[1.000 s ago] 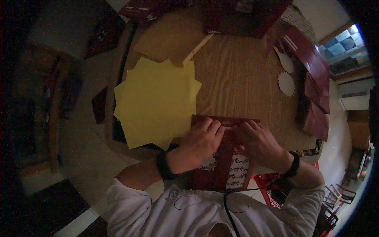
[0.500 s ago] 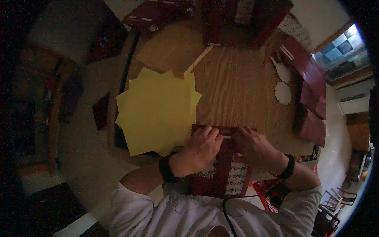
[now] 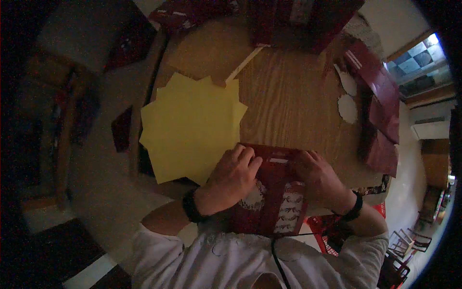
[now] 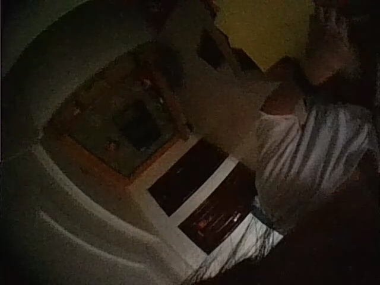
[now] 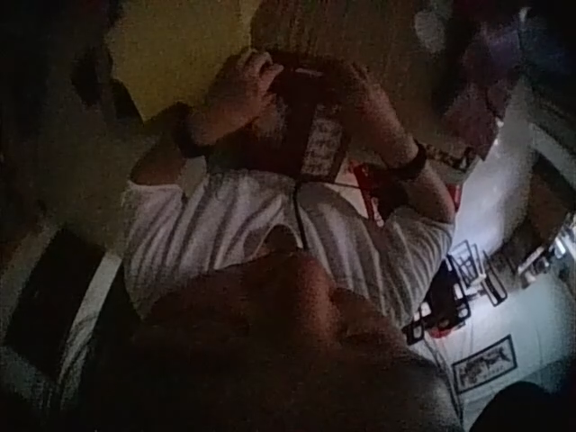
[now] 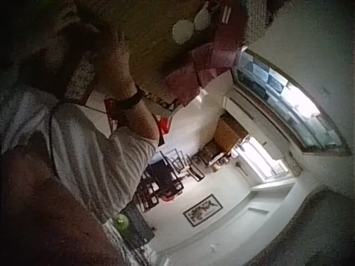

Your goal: Assembling or inspecting paper money wallet packaging by inserting yellow sheets into red cardboard holders.

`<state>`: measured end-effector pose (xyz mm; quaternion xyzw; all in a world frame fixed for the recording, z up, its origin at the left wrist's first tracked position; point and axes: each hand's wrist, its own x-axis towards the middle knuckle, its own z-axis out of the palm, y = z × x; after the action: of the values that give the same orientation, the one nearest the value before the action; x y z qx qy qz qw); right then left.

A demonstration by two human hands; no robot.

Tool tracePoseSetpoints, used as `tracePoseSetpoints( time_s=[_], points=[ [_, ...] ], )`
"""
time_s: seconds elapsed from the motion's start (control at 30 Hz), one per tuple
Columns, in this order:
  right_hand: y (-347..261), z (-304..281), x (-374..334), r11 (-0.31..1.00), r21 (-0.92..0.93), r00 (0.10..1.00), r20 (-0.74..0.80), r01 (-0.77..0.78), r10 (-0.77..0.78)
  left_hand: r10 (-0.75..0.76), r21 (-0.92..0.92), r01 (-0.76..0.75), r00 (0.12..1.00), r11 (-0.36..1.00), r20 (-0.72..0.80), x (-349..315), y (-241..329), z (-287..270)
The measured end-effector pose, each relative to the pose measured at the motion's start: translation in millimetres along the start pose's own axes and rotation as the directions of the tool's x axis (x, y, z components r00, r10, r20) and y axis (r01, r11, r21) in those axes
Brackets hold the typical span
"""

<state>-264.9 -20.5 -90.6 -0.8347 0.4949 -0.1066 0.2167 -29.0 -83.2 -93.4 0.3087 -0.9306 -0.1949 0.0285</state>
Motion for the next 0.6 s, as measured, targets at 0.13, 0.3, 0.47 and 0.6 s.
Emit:
tracePoseSetpoints(
  time_s=[0.13, 0.3, 0.47, 0.6],
  points=[
    [7, 13, -5, 0.998, -0.009, 0.998, -0.012, -0.065, 0.064, -0.001, -0.066, 0.002, 1.0, 0.998, 0.022, 2, -5, 0],
    [4, 9, -6, 0.987, 0.096, 0.989, 0.077, -0.131, 0.124, -0.021, -0.154, 0.037, 0.995, 0.987, 0.101, -1, -5, 0],
    [-1, 3, -6, 0.996, 0.03, 0.994, 0.067, -0.087, 0.085, 0.014, -0.145, -0.009, 0.999, 0.989, 0.034, -1, -6, -1],
    [-4, 4, -11, 0.992, 0.054, 0.992, 0.055, -0.112, 0.109, 0.02, -0.095, -0.021, 1.0, 0.995, -0.008, -4, -1, 1]
  ],
)
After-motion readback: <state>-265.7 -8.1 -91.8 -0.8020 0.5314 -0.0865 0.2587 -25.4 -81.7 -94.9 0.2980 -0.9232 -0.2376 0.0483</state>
